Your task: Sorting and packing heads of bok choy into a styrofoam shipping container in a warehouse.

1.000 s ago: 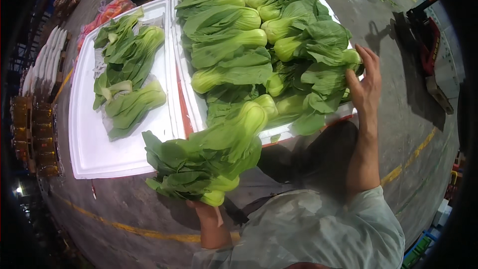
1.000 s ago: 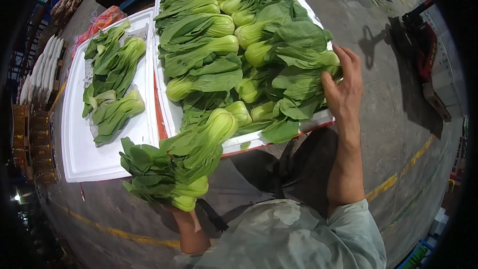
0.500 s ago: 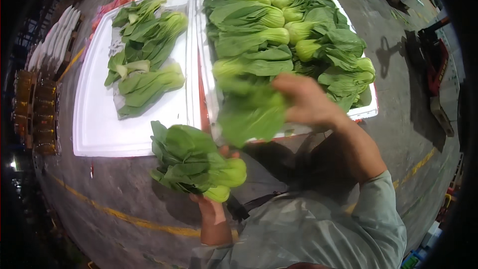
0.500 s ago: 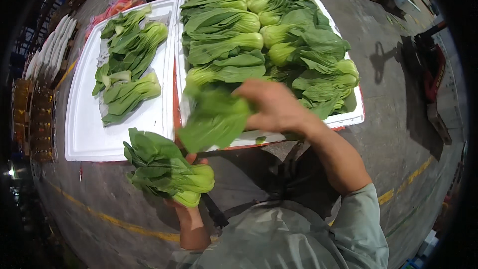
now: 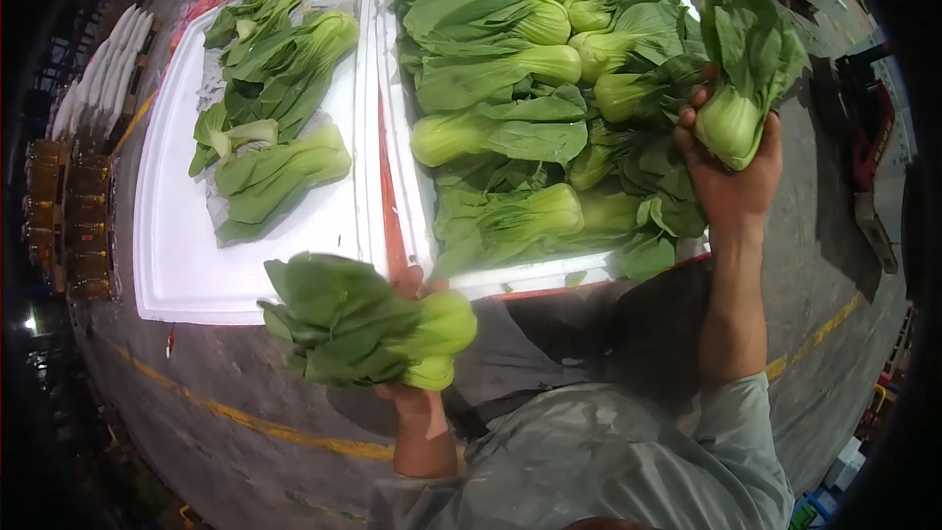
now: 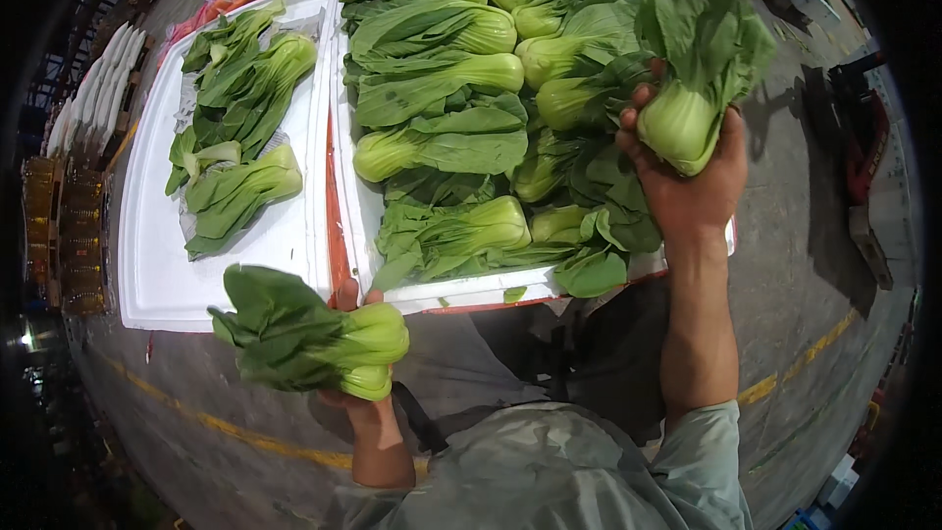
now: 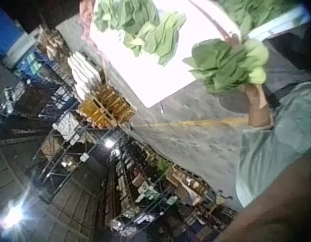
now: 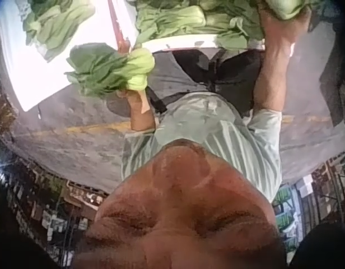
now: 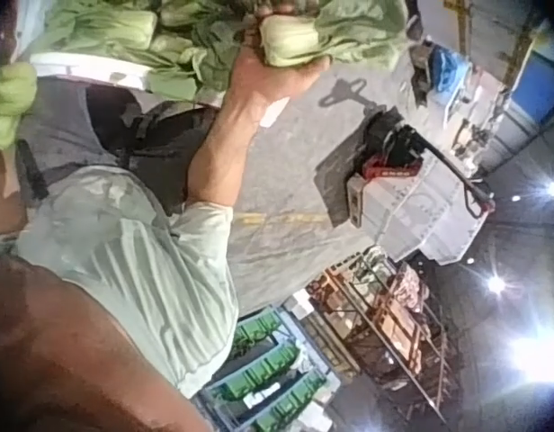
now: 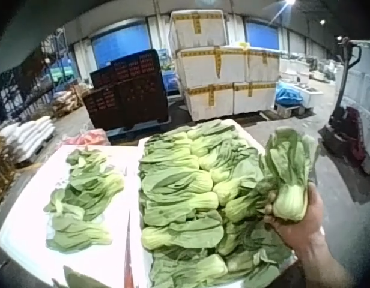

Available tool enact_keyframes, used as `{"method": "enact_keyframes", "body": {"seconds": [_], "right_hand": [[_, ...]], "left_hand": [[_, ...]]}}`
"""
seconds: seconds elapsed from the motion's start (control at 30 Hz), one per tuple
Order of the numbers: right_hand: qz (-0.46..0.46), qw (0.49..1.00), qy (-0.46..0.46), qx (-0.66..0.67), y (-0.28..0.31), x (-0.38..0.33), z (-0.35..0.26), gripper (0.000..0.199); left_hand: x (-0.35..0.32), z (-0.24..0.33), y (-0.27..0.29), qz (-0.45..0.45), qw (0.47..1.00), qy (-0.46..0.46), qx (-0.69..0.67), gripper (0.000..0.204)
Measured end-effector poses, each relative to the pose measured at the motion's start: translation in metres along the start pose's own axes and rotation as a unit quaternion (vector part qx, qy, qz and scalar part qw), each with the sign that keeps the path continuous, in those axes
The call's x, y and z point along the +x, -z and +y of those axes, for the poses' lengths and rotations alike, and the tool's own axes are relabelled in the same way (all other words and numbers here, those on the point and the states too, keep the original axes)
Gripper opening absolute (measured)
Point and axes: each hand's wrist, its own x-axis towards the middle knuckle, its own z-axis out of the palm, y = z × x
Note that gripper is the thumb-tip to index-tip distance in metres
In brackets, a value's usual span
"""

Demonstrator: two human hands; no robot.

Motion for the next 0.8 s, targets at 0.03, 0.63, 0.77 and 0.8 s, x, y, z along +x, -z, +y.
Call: {"method": "enact_keyframes", "body": {"seconds": [0.03,0.63,0.77,0.8], "right_hand": [[-0.016,1.000,0.007,0.008,0.000,0.000,-0.001,0.065],[0.074,0.997,-0.015,-0.011,-0.019,-0.003,0.003,0.056],[0.044,0.993,0.034,-0.104,-0.014,0.000,0.012,0.045],[0.082,0.990,0.023,-0.114,-0.014,0.001,0.019,0.043]], "left_hand": [[0.004,0.001,-0.001,0.003,1.000,0.000,0.002,0.070],[0.019,-0.009,-0.011,0.247,0.965,-0.084,-0.017,0.057],[0.013,-0.013,-0.001,0.144,0.841,-0.096,0.513,0.061],[0.012,-0.021,0.006,0.046,0.861,-0.170,0.477,0.061]]}}
